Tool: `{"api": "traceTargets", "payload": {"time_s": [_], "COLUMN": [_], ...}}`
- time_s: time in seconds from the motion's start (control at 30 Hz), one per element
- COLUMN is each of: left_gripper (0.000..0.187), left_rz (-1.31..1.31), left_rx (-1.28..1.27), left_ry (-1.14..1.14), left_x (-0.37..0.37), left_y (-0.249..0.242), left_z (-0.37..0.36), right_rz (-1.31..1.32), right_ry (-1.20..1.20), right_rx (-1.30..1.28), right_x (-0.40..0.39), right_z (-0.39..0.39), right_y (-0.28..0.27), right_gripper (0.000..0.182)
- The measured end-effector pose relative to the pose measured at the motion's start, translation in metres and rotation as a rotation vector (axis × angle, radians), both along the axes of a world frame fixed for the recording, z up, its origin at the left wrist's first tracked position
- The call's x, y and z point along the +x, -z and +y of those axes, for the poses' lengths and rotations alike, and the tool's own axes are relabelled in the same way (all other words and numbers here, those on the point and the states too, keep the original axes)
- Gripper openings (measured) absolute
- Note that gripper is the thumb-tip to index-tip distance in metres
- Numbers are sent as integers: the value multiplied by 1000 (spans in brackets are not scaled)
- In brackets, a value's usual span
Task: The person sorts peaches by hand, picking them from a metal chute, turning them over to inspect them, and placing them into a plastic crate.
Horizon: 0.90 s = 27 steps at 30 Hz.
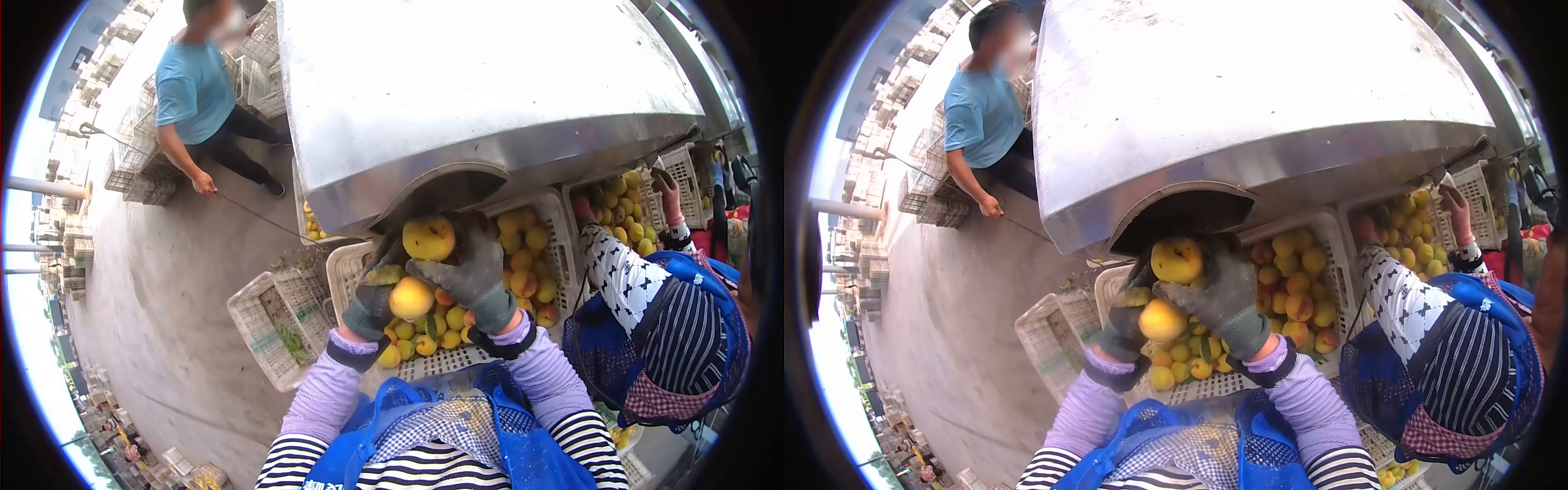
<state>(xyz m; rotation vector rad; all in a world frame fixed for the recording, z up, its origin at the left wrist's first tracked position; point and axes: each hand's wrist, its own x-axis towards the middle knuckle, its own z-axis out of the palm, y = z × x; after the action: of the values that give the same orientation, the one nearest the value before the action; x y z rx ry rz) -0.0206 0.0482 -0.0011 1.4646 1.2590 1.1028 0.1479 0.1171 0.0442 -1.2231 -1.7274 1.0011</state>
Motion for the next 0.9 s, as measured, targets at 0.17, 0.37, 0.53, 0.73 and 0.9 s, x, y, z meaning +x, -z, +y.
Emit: {"api": "traceTargets", "payload": {"time_s": [0.17,0.37,0.53,0.73,0.9], "left_gripper": [63,46,51,53,54], "left_rz": [-546,-350,-622,-787,-23], "left_rx": [-320,-117,-340,-274,58], "left_ry": [-243,-214,-215,-169,-118], "left_x": [13,14,21,51,38], "left_y": [10,19,1,-28,-9], "left_z": [-19,-13,-19,-20,-18], "right_rz": [-361,-564,-259,-113,-454], "right_ry": [4,79,-426,-151,-56], "right_rx": [241,219,323,128,337], "right_x": [-16,-28,15,32,24], "right_z": [27,63,-6,-26,-23], "right_y": [34,25,8,19,2], "right_gripper": [58,60,86,79,68]}}
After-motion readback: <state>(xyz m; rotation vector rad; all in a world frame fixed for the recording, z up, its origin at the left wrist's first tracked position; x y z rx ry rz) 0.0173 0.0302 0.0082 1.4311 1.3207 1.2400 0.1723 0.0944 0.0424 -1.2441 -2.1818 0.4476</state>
